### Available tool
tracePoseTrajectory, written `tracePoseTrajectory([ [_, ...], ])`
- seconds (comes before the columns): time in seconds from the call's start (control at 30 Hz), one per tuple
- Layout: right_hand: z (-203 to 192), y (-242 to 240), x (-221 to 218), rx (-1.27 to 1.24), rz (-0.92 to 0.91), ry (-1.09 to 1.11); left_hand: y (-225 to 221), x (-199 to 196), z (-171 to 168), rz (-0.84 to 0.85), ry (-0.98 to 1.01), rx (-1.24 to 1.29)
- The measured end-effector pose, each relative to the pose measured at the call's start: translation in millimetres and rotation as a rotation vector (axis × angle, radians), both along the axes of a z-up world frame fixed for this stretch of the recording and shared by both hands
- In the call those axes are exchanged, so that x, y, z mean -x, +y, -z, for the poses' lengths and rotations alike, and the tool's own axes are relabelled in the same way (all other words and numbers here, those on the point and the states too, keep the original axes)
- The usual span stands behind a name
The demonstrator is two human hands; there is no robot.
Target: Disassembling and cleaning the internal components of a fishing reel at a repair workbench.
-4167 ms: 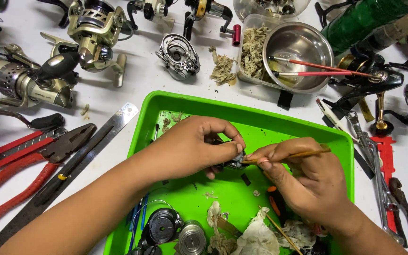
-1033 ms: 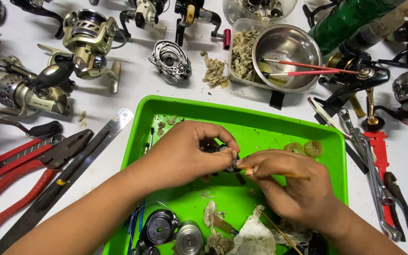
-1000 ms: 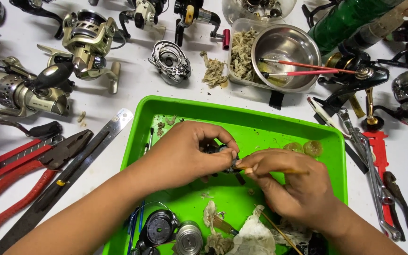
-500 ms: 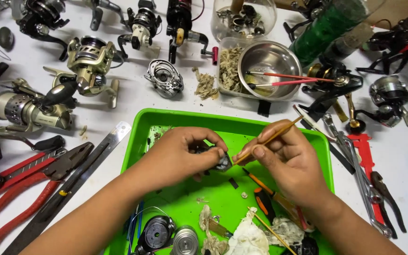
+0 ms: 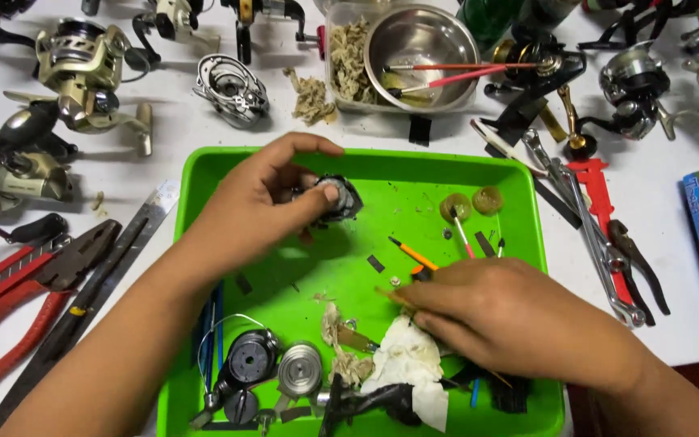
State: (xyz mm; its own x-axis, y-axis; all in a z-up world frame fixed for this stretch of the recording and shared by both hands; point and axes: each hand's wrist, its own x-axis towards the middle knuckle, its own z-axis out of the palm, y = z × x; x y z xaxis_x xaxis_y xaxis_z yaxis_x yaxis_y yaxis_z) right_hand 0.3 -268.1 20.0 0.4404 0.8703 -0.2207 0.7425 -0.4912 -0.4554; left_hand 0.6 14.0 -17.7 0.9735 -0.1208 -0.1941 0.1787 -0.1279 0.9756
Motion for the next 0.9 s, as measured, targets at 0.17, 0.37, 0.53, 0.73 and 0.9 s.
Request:
tracePoseTrajectory([
  [0.17,-1.6,-5.5,12.9,-0.003,-0.003,-0.165,0.9,0.1,1.3,-0.015,-0.019,0.036],
  [0.37,0.4,-6.5,25.8,-0.156,-0.210,0.024,2.5,-1.4,4.8,-0.020,-0.049,0.065],
  [0.53,13.8,14.1,20.7,-0.206,-0.150,-0.138,3.2,-2.4,6.9,-0.038,-0.071,0.094],
  [0.73,39.5,64.6,18.8,-0.222,-0.389,-0.237,4.6,-3.0,5.8,-0.051,-0.041,0.079],
  [0.9,47.5,62.2,17.5,-0.179,-0.433,-0.268,6.5,-3.4,9.4,-0.039,-0.064,0.025],
])
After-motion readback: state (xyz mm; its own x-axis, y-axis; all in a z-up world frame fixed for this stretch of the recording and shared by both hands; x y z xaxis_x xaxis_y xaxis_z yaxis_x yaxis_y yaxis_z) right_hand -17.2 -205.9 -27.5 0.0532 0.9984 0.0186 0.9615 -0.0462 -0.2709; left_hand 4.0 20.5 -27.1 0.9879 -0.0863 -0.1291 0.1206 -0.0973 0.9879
